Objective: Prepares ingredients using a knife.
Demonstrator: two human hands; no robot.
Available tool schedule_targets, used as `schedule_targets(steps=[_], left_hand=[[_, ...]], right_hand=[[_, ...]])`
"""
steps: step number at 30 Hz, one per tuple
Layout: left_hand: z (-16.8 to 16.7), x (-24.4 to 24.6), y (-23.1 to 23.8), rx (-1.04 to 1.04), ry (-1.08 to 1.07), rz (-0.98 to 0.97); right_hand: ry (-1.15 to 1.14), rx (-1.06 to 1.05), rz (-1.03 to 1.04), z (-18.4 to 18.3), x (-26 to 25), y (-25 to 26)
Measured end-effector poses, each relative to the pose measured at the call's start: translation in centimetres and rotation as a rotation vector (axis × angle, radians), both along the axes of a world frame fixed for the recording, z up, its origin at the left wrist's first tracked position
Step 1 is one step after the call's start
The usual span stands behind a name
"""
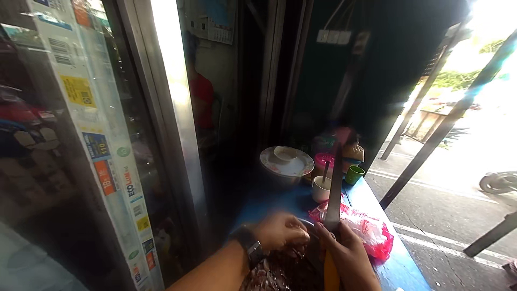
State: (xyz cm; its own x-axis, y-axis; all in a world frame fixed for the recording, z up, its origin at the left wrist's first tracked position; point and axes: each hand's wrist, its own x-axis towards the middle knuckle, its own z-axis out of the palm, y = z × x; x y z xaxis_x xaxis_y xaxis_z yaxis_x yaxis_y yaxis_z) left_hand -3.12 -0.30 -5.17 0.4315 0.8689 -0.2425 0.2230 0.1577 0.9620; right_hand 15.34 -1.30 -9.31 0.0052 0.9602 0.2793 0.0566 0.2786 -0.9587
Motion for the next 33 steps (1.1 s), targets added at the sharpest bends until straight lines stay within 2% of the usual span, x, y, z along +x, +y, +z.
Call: schedule_targets(steps=[3, 12, 15, 18, 20, 23, 24, 29, 33], left_hand=[[0.3, 0.1, -0.3, -0.049, -0.257, 0.162], [-0.4, -0.3, -0.8, -0.043, -0.315, 0.21], [-1.0, -0.5, -0.8, 0.213, -0.178, 0.174], [-1.6, -0.8, -1.3, 0.514, -0.053, 0.056], [-2.0, -0.8, -1.5, 0.725, 0.101, 0.014], [-2.7, -0.4, -1.5, 0.975, 0.165, 0.07], [-2.7, -0.4, -1.5, 0.963, 0.147, 0.079], [-1.8, -0.6, -1.4, 0.611, -0.038, 0.057], [-2.0, -0.5, -1.4, 0.621, -0.033, 0.082]], right_hand=[[0.033, -0.098, 0.065, 0.6, 0.1, -0.6], [-0.124, -0.002, 0.073, 0.6, -0.9, -0.8], [-0.078, -0.08, 0.064, 0.9, -0.7, -0.9], [0.12, -0.266, 0.052, 1.9, -0.8, -1.3], [0.174, -0.365, 0.057, 2.5, -0.7, -1.2], [0.175, -0.412, 0.107, 2.8, -0.8, -1.4], [0.183, -0.403, 0.116, 2.8, -0.8, -1.4], [0.218, -0.252, 0.129, 2.1, -0.7, -1.6], [0.156, -0.203, 0.113, 1.9, -0.9, -1.6]])
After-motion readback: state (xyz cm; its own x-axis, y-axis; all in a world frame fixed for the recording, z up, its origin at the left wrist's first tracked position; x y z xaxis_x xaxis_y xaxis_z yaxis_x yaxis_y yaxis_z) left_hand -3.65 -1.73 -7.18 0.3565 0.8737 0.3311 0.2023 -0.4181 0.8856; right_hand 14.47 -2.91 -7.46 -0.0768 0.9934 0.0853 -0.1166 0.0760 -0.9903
